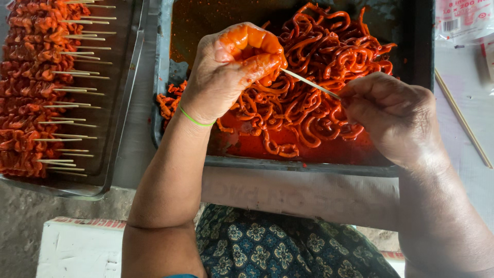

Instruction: The person is skewering marinated pieces of food onto bamboo sticks by hand and placing them onto a metal tray.

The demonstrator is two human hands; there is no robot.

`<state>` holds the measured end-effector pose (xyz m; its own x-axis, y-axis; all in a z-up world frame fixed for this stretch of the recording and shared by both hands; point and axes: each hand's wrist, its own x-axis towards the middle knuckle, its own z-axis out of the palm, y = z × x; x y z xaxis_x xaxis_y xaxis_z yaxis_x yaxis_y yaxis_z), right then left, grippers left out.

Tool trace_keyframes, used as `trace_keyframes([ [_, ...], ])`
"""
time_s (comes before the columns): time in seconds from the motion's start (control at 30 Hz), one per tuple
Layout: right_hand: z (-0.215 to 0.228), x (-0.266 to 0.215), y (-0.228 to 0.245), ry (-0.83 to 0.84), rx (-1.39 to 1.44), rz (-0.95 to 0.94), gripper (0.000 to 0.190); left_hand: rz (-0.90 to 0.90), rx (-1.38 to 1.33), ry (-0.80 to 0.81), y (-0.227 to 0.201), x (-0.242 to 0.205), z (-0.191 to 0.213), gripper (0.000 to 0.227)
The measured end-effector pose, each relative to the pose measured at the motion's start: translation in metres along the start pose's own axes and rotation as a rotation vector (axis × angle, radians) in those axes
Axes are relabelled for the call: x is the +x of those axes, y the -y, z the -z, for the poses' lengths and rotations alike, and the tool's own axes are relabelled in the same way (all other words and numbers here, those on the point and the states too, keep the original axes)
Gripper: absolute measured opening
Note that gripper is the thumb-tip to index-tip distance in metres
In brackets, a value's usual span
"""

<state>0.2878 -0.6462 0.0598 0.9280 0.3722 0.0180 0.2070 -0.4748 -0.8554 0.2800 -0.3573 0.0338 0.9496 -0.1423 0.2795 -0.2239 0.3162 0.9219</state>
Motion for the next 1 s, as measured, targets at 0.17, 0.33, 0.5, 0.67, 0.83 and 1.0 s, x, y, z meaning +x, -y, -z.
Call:
trace_keyframes([
  [0.17, 0.001, -0.001, 0.000, 0.011, 0.048, 0.015, 0.017, 0.004, -0.067, 0.014, -0.001, 0.001, 0.000, 0.007],
  [0.33, 0.001, 0.000, -0.003, 0.007, 0.074, 0.056, 0.017, 0.005, -0.041, -0.005, 0.003, 0.001, -0.004, 0.008],
  [0.5, -0.003, 0.003, -0.010, -0.002, 0.141, 0.056, 0.017, 0.041, -0.077, -0.035, 0.012, 0.004, -0.006, 0.012],
  [0.67, -0.002, 0.004, -0.011, -0.019, 0.137, 0.022, 0.016, 0.053, -0.006, -0.050, 0.003, -0.004, 0.003, 0.016],
  [0.83, 0.001, 0.004, -0.006, -0.015, 0.021, 0.026, 0.018, -0.080, -0.074, -0.087, 0.022, -0.002, 0.002, 0.021],
  [1.0, -0.002, 0.003, -0.010, -0.021, 0.045, 0.085, 0.019, -0.102, -0.110, -0.132, 0.033, -0.002, 0.000, 0.027],
])
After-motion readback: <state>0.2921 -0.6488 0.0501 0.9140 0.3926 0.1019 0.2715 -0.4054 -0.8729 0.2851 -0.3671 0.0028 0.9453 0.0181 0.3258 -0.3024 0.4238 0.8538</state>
